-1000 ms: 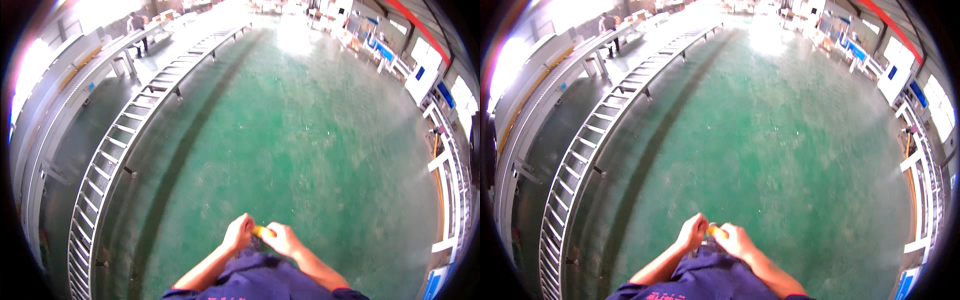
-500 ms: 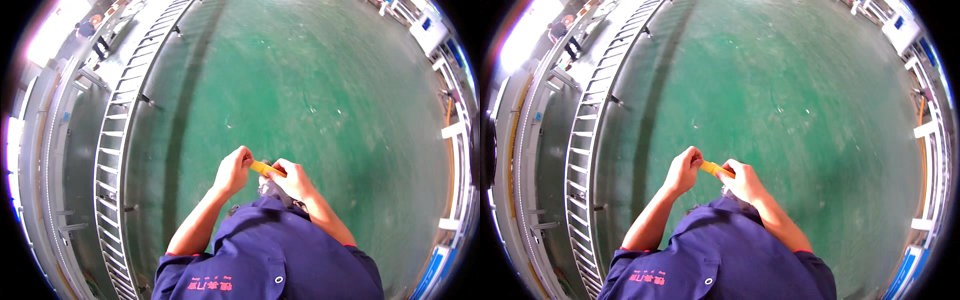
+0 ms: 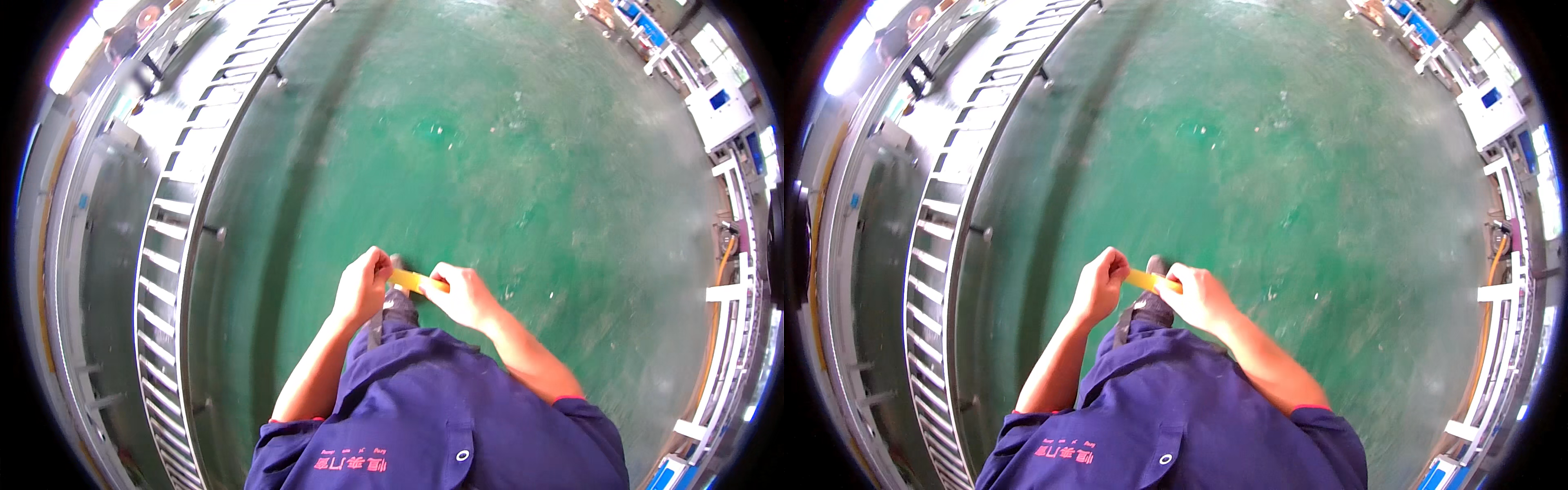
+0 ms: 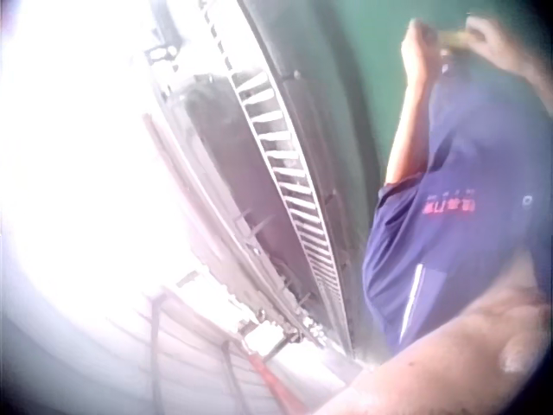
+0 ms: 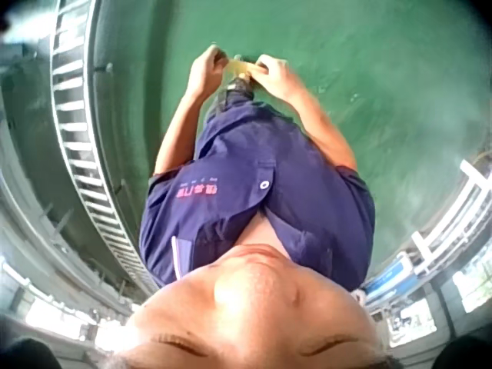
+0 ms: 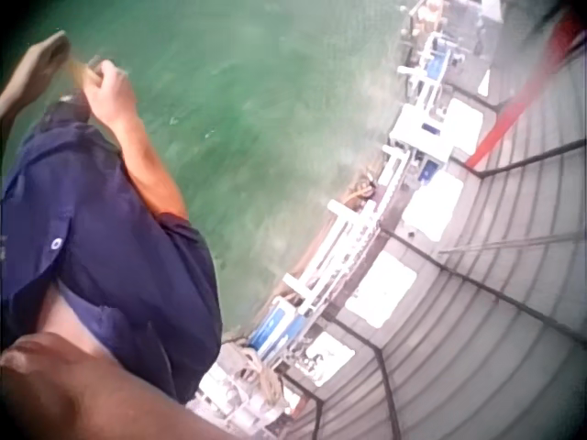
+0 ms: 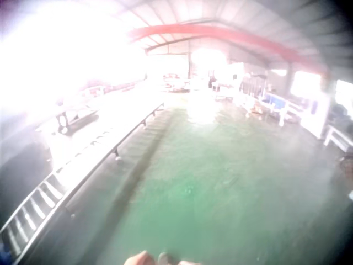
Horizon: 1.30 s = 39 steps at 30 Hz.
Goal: The person feeds a wooden board into an industrial woodworking machine, uses an air nozzle to spray the board and machine bed, and later applies a piece of yellow tape to a board.
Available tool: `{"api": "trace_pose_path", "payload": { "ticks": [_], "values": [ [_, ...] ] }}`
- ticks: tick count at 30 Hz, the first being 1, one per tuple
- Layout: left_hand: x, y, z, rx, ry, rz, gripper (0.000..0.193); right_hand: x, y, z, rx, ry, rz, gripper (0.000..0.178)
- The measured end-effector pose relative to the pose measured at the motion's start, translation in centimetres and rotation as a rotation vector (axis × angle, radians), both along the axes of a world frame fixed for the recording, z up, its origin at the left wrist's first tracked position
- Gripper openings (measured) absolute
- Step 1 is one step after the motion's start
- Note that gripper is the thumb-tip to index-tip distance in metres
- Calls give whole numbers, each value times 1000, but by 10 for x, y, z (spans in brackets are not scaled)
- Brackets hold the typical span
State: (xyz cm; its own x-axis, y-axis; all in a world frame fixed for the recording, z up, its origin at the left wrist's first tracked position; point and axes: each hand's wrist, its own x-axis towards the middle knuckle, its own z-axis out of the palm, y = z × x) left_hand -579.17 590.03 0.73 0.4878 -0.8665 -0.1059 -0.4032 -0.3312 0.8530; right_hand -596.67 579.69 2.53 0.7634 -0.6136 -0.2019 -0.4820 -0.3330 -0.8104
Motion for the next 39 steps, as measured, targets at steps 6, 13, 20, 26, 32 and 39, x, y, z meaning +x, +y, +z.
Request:
{"api": "trace_pose_path", "payload": {
  "ticks": [6, 13, 20, 26, 32, 39],
  "values": [
    [104, -203, 20, -41, -84, -159, 3, 86, -179, 19, 20, -27, -168, 21],
    [224, -426, -11, 26, -159, -226, 7, 202, -389, -30, 36, -116, -239, 29],
    [353, -626, -16, 25, -186, -30, 7, 342, -625, -32, 5, -27, -34, 34],
    [461, -788, -13, 66, -56, 163, 10, 473, -816, -4, -145, 150, 167, 37],
    [557, -1003, -55, 51, 36, 117, 10, 564, -1022, -45, -155, 200, 82, 39],
    [659, -1281, -9, 47, -90, -163, 10, 629, -1254, -26, 14, 30, -200, 36]
  ]
}}
